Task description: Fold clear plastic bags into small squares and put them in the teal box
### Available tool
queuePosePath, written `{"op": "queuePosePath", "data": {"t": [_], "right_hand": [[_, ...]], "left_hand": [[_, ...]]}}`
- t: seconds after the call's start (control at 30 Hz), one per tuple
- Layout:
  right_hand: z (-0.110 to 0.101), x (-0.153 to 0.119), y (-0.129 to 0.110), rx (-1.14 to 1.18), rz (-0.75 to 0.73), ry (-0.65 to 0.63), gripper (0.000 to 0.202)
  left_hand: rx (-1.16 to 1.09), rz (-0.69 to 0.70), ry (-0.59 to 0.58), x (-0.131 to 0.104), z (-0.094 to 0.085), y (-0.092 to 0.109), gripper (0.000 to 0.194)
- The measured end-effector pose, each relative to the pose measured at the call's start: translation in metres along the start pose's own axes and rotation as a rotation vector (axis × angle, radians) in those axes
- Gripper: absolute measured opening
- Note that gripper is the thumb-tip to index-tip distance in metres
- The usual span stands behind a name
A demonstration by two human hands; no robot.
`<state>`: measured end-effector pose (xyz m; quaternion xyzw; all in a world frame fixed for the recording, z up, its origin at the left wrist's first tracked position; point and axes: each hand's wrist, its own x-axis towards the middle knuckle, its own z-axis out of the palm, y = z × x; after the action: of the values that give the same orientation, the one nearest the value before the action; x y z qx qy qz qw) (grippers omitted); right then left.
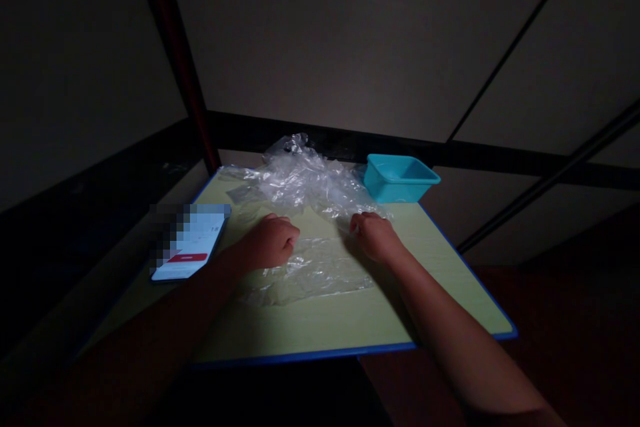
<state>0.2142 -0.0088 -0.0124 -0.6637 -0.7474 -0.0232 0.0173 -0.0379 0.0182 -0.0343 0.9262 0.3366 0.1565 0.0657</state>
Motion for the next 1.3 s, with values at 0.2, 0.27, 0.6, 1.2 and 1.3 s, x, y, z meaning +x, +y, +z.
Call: {"op": "queuePosePath", "data": {"t": [0.2,0.27,0.6,1.2,1.3], "right_hand": [[-0.005,-0.005,-0.012,0.18,-0.143,0.13,0.023],[-0.005,-0.008,-0.017,0.251,-0.214,0.1,0.019],[0.001,-0.007,-0.022,0.203,-0.242,0.005,0.012],[-0.004,-0.014,-0.026,0.297,-0.301,0.122,0.025],[-0.002,-0.021,-0.03,0.324,-0.482,0.035,0.046]], "left_hand": [[-0.059,0.052,0.027,0.0,-0.005,0.002,0.017],[-0.123,0.05,0.032,0.0,-0.008,0.004,0.024],[-0.68,-0.231,0.084,0.002,0.0,0.005,0.049],[-1.418,-0.461,0.073,0.015,0.02,0.003,0.063],[-1.469,-0.496,0.174,0.016,0.015,0.007,0.062]]}}
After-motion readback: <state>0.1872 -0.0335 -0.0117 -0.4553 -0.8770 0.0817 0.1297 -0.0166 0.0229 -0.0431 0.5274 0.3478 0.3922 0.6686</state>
